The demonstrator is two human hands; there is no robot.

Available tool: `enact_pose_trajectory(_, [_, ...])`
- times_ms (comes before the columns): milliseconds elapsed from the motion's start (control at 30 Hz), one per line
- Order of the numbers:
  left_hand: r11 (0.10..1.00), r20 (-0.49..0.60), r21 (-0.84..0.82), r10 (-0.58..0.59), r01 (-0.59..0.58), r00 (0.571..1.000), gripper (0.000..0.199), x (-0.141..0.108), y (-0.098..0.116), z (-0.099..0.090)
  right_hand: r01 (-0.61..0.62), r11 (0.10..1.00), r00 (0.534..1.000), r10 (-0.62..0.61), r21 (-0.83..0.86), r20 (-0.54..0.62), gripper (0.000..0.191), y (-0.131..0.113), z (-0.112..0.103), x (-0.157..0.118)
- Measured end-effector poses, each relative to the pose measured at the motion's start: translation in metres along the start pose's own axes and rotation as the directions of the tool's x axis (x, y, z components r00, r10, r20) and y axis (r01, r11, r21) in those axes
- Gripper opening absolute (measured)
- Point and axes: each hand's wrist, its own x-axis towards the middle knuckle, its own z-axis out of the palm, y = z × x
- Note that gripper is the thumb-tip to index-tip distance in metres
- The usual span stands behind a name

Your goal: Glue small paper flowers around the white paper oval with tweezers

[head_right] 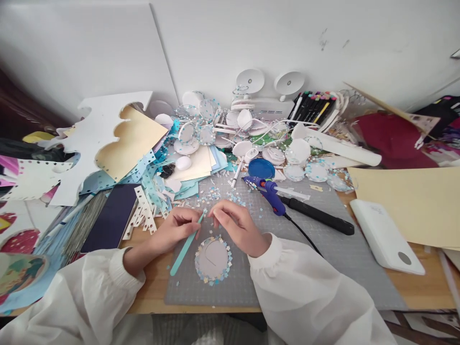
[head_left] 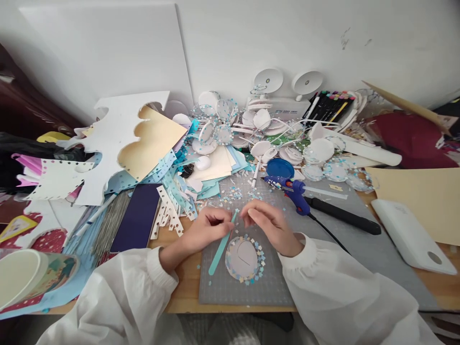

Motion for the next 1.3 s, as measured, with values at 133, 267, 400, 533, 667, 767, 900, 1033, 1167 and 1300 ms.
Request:
enact_pose_trajectory(133, [0.999, 0.115, 0.043, 0.022, -0.028, 0.993, 0.036, 0.0021, 0.0031, 0.0017, -0.072, 0.996, 0.994, 0.068, 0.045, 0.081, 0.028, -0.0025, 0.0021, -0.0017])
enact_pose_trajectory(267, [0.997, 0.192, 0.062, 0.024, -0.036, 0.981, 0.035, 0.0028, -0.0012, 0.0005, -0.122, 0.989, 0.990, 0.116, 0.080, 0.078, 0.030, -0.0045, 0.0032, -0.0033])
enact_pose_trajectory(400, [0.997, 0.221, 0.060, 0.029, -0.043, 0.975, 0.035, 0.0029, -0.0029, 0.0001, -0.142, 0.986, 0.989, 0.137, 0.092, 0.058, 0.027, -0.0032, 0.0031, -0.0046])
enact_pose_trajectory(533, [0.999, 0.228, 0.047, 0.012, -0.023, 0.974, 0.035, 0.0027, -0.0001, -0.0003, -0.133, 0.988, 0.991, 0.131, 0.079, 0.034, 0.025, -0.0021, 0.0029, -0.0052])
enact_pose_trajectory(667, [0.998, 0.135, -0.059, -0.027, 0.035, 0.990, 0.033, 0.0015, -0.0004, -0.0017, -0.072, 0.996, 0.996, 0.075, 0.054, -0.057, 0.024, 0.0010, 0.0017, -0.0047])
enact_pose_trajectory(767, [0.970, 0.011, -0.218, -0.104, 0.104, 0.995, 0.033, 0.0025, -0.0020, -0.0004, 0.066, 0.991, 0.985, -0.083, -0.118, -0.150, 0.008, 0.0037, -0.0001, -0.0044])
enact_pose_trajectory(900, [0.936, -0.062, -0.339, -0.120, 0.092, 0.991, 0.032, 0.0062, -0.0034, 0.0033, 0.323, 0.835, 0.930, -0.368, -0.445, -0.017, 0.040, 0.0046, -0.0011, -0.0041])
enact_pose_trajectory(1033, [0.956, -0.063, -0.285, -0.087, 0.065, 0.994, 0.041, 0.0072, -0.0035, 0.0060, 0.463, 0.680, 0.864, -0.489, -0.569, 0.118, 0.040, 0.0031, 0.0000, -0.0035])
enact_pose_trajectory(1167, [0.988, -0.088, -0.128, -0.093, 0.081, 0.992, 0.050, 0.0054, -0.0020, 0.0079, 0.495, 0.672, 0.830, -0.553, -0.551, 0.071, 0.030, 0.0009, -0.0010, -0.0045])
enact_pose_trajectory(1300, [0.963, -0.153, -0.266, -0.077, 0.034, 0.985, 0.053, 0.0056, -0.0017, 0.0055, 0.307, 0.834, 0.890, -0.423, -0.458, -0.173, 0.015, 0.0002, -0.0039, -0.0049])
